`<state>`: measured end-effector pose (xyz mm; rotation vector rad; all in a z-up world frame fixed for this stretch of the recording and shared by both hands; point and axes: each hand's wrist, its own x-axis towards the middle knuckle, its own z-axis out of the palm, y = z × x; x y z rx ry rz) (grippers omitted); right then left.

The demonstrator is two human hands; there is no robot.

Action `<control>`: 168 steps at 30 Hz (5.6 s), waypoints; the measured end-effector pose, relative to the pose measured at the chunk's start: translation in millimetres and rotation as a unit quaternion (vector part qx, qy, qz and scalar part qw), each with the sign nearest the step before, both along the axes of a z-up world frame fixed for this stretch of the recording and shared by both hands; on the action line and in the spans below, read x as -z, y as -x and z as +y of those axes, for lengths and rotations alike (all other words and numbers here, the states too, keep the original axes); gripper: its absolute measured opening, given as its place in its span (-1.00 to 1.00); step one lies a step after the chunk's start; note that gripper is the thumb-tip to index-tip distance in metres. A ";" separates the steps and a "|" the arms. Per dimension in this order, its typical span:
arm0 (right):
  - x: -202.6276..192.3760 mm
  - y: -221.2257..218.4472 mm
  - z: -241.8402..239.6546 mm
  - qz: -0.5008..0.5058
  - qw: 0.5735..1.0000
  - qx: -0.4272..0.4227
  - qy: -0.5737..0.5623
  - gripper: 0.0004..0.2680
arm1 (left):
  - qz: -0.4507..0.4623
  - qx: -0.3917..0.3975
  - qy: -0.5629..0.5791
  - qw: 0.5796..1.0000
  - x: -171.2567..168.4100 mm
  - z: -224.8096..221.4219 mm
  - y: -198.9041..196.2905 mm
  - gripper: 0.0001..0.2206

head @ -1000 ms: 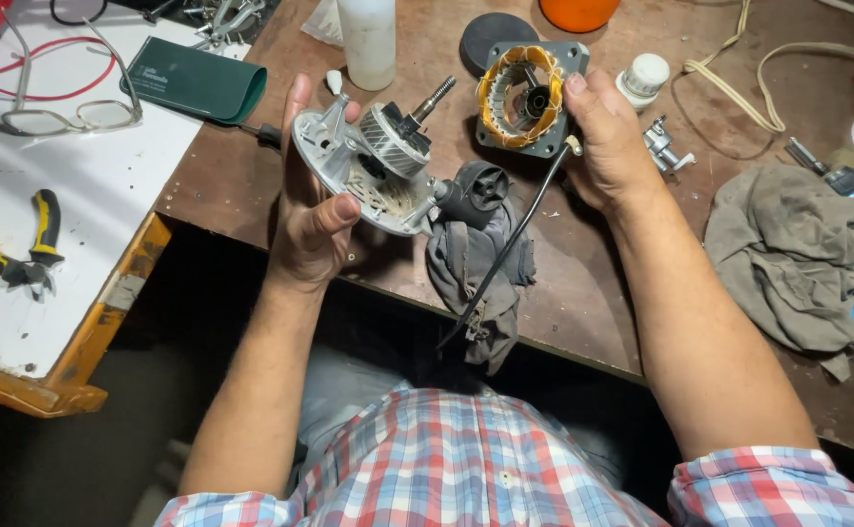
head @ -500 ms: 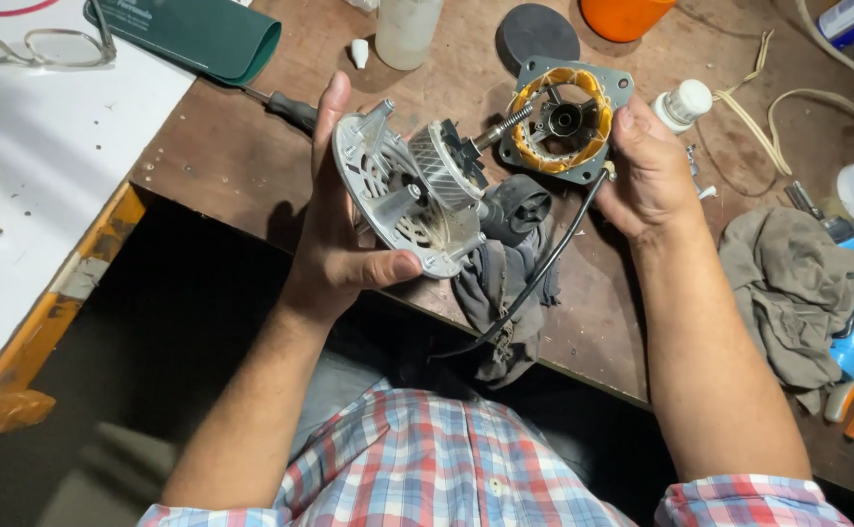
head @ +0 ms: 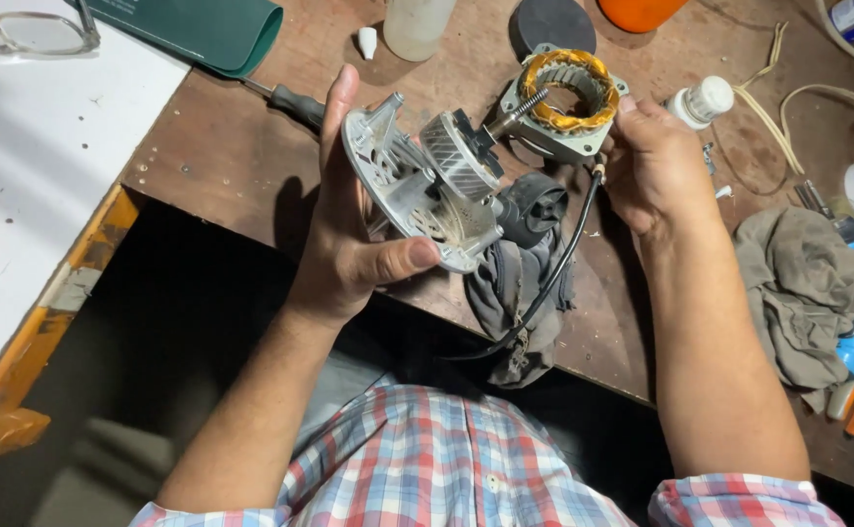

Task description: The person disassembles a small motor or alternator, separates the housing from the stator and rotor, cleans the rotor with a brush and cloth, applies lubricant to the housing bearing, and reassembles the rotor into the housing.

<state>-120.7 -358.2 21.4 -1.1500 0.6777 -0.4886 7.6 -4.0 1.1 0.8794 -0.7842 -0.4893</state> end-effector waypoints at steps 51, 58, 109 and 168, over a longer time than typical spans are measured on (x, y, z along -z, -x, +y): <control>-64.5 2.1 148.1 -0.014 0.851 -0.195 0.487 -0.89 | -0.071 0.064 -0.077 0.992 -3.8 36.3 -6.7 0.21; -52.8 3.7 141.6 -0.064 0.888 -0.171 0.421 -0.88 | -0.149 -0.013 -0.160 0.976 -8.9 31.0 -0.2 0.00; 12.2 123.3 133.1 -0.158 0.976 0.074 0.128 -0.82 | -0.348 -0.267 -0.187 0.879 -77.6 -35.6 108.1 0.07; -53.5 161.6 156.6 0.260 0.898 -0.080 0.345 -0.53 | -0.350 -0.334 -0.306 0.820 -58.6 -41.2 25.4 -0.95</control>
